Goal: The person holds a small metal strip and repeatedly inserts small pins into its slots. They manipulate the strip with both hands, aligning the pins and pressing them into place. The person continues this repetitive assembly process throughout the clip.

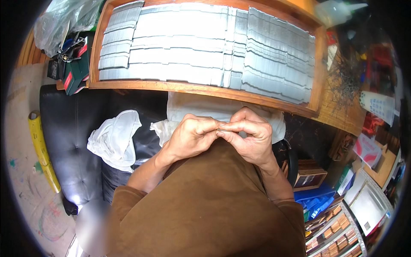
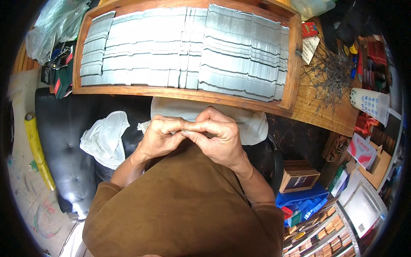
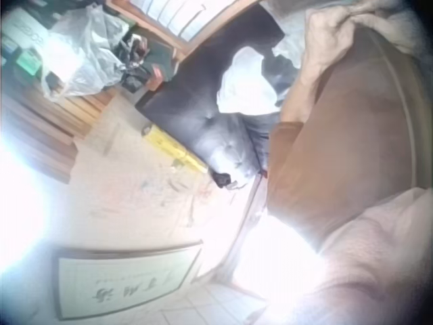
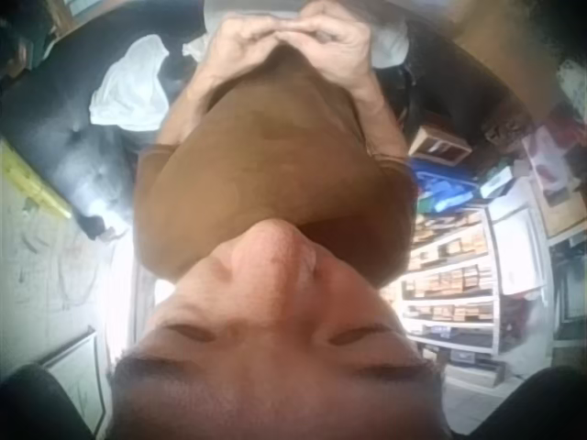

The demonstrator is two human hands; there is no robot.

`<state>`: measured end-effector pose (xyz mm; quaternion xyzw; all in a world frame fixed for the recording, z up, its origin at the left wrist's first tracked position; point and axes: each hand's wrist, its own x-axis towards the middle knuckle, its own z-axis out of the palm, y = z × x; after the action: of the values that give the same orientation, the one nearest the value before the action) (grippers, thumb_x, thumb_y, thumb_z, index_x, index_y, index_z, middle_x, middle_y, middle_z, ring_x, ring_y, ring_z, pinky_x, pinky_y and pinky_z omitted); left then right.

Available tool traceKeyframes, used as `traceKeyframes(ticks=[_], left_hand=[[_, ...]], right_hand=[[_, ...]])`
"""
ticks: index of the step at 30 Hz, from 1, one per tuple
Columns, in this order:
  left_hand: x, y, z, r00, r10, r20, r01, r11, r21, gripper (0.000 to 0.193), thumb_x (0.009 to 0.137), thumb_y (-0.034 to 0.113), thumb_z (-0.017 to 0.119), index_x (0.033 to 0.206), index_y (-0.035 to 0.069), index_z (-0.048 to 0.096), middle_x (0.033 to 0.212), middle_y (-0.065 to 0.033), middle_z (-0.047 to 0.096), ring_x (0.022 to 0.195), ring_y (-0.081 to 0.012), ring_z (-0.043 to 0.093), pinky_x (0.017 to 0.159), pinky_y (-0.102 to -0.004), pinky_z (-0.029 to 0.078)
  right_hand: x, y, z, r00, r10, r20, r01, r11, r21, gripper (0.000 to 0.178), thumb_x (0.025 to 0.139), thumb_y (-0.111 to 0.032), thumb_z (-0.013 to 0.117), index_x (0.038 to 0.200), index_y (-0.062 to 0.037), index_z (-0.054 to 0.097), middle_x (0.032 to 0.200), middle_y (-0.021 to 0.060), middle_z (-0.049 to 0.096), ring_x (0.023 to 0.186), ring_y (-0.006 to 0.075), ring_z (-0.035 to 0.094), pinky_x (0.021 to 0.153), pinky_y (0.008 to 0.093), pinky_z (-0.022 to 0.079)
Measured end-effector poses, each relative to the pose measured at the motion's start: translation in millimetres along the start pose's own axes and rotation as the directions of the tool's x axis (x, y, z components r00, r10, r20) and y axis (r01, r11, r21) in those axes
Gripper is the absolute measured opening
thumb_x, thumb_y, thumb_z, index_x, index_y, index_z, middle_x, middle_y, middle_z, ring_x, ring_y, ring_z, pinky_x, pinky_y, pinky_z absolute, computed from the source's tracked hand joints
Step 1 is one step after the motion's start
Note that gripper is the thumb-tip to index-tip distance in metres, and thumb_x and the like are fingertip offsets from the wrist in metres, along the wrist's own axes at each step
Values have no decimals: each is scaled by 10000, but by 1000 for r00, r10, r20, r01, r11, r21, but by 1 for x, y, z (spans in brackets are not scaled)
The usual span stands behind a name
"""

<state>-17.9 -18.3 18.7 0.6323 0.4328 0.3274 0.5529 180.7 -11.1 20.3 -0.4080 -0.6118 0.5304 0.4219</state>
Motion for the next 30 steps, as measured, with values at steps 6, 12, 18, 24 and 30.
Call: traceKeyframes(ticks=[6, 12, 18, 24, 30], left_hand=[[-2, -1, 1, 1000, 14, -9, -13, 1000, 15, 262, 835, -72, 730, 1084, 7, 755, 901, -191, 753, 804, -347, 751, 694, -352, 589], [-5, -3, -3, 999, 36, -32, -35, 999, 32, 229, 836, -61, 743, 1059, -10, 751, 843, -181, 740, 728, -319, 734, 636, -334, 560], [-6, -2, -3, 996, 40, -76, -39, 999, 22, 189, 853, -20, 769, 1040, -14, 749, 816, -168, 733, 692, -295, 725, 605, -326, 540], [-6, -1, -2, 996, 47, -81, -45, 999, 19, 184, 859, 0, 781, 1039, -11, 750, 842, -174, 745, 717, -296, 740, 620, -326, 553], [-6, -2, 0, 994, 50, -96, -49, 999, 21, 183, 855, -4, 780, 1036, -10, 752, 854, -177, 754, 739, -298, 752, 638, -325, 568]], right_hand=[[-1, 1, 1, 999, -32, 1, 32, 999, -14, 191, 795, 28, 853, 972, -22, 800, 825, 21, 620, 715, 101, 580, 592, 248, 462], [2, -4, 3, 999, -53, -5, 53, 998, -36, 214, 797, 32, 847, 998, -16, 792, 844, 39, 641, 726, 123, 606, 614, 253, 490], [4, -3, 1, 996, -88, 0, 88, 996, -22, 209, 799, 43, 837, 990, -1, 764, 888, 92, 707, 775, 165, 679, 658, 276, 543], [3, -5, 0, 997, -81, -17, 81, 996, -36, 169, 794, 55, 835, 932, -3, 755, 868, 92, 712, 767, 173, 689, 670, 283, 554], [3, -4, 0, 997, -76, -25, 76, 997, -9, 162, 789, 50, 843, 913, -6, 755, 859, 89, 719, 772, 168, 694, 673, 277, 555]])
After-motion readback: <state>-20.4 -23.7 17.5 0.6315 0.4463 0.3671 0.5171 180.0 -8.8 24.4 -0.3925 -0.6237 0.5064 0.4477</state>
